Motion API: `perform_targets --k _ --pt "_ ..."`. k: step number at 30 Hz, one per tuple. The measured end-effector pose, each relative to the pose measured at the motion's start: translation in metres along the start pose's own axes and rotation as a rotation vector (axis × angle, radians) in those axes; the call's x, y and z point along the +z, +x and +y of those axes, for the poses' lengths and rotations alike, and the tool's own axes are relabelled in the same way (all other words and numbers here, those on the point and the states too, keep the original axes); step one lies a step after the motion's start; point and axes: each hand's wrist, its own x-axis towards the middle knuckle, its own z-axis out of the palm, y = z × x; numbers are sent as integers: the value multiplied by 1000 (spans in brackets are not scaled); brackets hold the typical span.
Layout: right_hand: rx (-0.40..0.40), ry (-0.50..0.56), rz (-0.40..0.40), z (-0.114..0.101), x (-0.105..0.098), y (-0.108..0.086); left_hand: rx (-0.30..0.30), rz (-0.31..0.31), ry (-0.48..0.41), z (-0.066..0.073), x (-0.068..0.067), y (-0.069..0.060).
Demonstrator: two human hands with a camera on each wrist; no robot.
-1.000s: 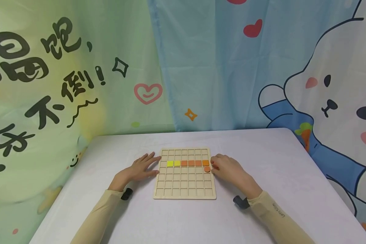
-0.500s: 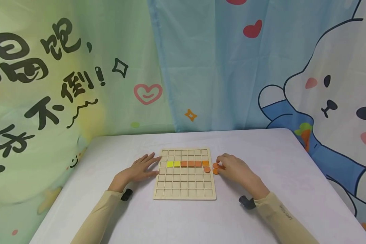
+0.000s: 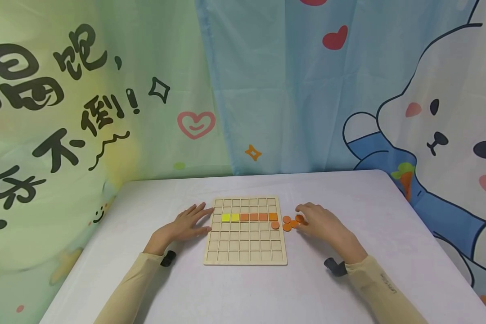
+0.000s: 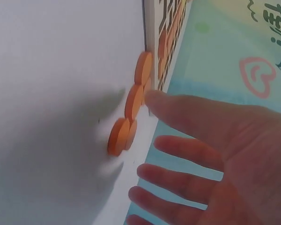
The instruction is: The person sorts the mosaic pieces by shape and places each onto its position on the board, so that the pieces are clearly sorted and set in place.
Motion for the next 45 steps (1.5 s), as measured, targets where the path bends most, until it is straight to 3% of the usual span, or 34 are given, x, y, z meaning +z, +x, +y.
perform_targets --k 7,17,30,45 --pt "23 29 -41 6 -6 -5 3 3 0 0 0 0" --pt "54 -7 -81 13 -2 -6 -4 -5 8 -2 2 2" --pt "23 -12 -14 11 -1 -5 2 2 4 -2 2 2" --pt "-30 -29 11 14 -1 -4 -2 -3 8 -2 1 2"
